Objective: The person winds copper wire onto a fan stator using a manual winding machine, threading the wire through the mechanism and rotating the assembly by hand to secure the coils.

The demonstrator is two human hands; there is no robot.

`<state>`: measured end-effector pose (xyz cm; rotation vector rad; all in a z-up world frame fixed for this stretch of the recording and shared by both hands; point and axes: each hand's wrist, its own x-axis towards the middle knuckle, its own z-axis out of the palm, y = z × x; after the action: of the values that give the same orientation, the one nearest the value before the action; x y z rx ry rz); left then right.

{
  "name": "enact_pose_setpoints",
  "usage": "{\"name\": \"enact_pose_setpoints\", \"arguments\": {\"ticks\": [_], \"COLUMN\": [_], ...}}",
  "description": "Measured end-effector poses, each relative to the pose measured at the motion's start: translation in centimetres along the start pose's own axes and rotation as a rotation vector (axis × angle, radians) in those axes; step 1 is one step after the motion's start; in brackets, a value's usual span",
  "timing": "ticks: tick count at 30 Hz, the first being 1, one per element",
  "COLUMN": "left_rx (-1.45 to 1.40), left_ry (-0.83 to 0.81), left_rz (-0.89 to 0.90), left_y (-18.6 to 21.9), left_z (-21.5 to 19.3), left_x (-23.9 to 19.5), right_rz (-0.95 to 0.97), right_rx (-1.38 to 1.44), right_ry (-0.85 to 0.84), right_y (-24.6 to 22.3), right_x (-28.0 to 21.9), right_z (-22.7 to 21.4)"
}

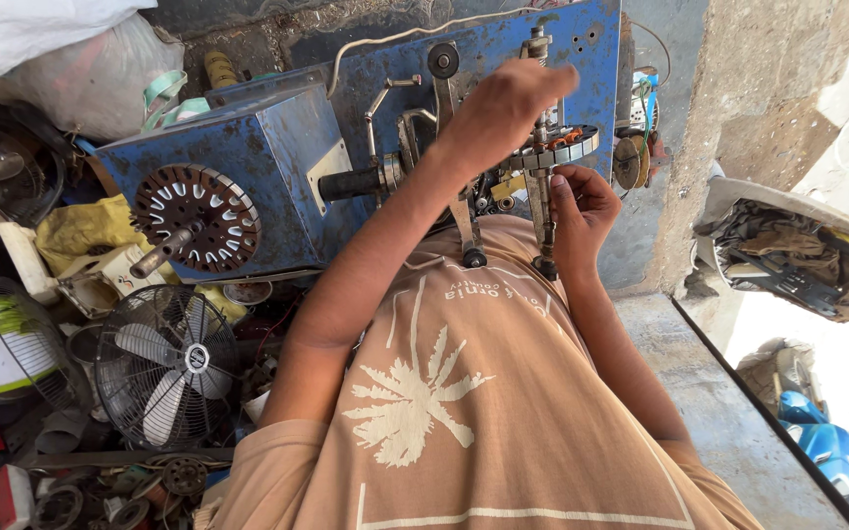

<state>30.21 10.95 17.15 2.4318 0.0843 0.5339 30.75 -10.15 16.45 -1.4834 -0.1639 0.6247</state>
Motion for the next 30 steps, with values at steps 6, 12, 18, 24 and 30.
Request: {"name": "enact_pose_setpoints", "arguments": {"ticks": [6,12,18,24,30], "left_rx": [0.113,0.069,-0.205,-0.345,-0.232], "left_ry": [-0.014,-0.177,-0.189,-0.054,0.151], "left_rz": [0.158,-0.18,-0.286,-0.244,-0.187], "left_y": [0.1,0.6,1.1,1.0,2.2], "left_z": [-1.1,-2.5,-2.8,-2.7,-3.0], "left_x": [0.7,-0.3,-0.8,-0.6,-0.9], "right_rz": [-0.071,-0.093,-0.078,-0.242,-0.338], "right_rx": [0.029,0.0,0.006,-0.051,-0.418], "right_ry": [0.016,0.046,0.038,0.035,-0.342], "right_y": [0.0,-0.5,-0.8,-1.3,-5.3], "right_x": [0.8,0.7,0.9,2.6,9.3], "right_z": [-0.6,-2.1,-1.9,-2.7,-3.4]}}
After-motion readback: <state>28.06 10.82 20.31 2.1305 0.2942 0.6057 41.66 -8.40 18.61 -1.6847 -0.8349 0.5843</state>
